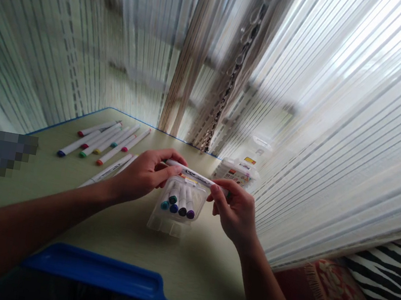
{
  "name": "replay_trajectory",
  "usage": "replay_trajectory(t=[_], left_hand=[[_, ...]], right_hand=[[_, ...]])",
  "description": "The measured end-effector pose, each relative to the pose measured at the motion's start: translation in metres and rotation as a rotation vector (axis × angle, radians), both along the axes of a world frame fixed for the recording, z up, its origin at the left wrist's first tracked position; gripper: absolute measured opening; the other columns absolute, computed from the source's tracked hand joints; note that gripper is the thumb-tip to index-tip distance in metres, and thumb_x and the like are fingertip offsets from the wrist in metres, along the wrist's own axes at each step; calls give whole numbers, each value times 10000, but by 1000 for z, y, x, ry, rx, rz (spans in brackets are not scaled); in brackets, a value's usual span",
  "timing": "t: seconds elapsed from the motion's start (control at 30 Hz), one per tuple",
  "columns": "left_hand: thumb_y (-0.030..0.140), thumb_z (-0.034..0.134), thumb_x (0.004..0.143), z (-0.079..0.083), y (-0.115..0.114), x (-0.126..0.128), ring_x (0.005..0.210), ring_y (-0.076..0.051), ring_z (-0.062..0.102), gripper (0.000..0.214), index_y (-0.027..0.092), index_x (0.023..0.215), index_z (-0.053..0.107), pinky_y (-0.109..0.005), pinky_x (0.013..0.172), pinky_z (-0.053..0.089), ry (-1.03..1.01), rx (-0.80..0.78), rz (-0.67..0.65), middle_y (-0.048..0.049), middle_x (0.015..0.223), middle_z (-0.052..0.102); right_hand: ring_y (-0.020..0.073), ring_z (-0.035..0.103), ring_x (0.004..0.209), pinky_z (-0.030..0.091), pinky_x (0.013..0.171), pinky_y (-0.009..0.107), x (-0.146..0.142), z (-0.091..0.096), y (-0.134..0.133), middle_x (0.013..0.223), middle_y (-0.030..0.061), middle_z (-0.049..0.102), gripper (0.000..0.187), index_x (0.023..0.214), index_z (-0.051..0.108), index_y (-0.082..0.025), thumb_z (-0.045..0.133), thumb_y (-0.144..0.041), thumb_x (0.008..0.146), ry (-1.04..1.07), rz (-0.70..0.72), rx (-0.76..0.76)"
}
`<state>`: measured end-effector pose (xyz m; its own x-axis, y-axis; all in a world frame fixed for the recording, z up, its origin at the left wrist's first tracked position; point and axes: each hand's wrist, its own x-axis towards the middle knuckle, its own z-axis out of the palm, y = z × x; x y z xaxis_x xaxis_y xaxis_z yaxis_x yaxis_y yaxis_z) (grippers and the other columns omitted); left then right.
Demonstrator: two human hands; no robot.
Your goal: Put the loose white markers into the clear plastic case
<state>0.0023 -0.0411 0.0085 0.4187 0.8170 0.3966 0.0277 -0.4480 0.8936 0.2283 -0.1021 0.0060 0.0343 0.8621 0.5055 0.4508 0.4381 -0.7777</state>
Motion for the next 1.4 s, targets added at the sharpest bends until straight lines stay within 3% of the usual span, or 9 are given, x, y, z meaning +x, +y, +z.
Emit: replay_trajectory(t=[1.4], left_hand=[[320,593,909,3,-3,-2,567,-117,543,240,127,996,706,-224,548,421,98,53,22,4,651,610]], right_hand=[[101,559,409,457,390,219,2,2,-4,568,3,651,212,920,735,-148,693,-356,910,-34,10,-12]])
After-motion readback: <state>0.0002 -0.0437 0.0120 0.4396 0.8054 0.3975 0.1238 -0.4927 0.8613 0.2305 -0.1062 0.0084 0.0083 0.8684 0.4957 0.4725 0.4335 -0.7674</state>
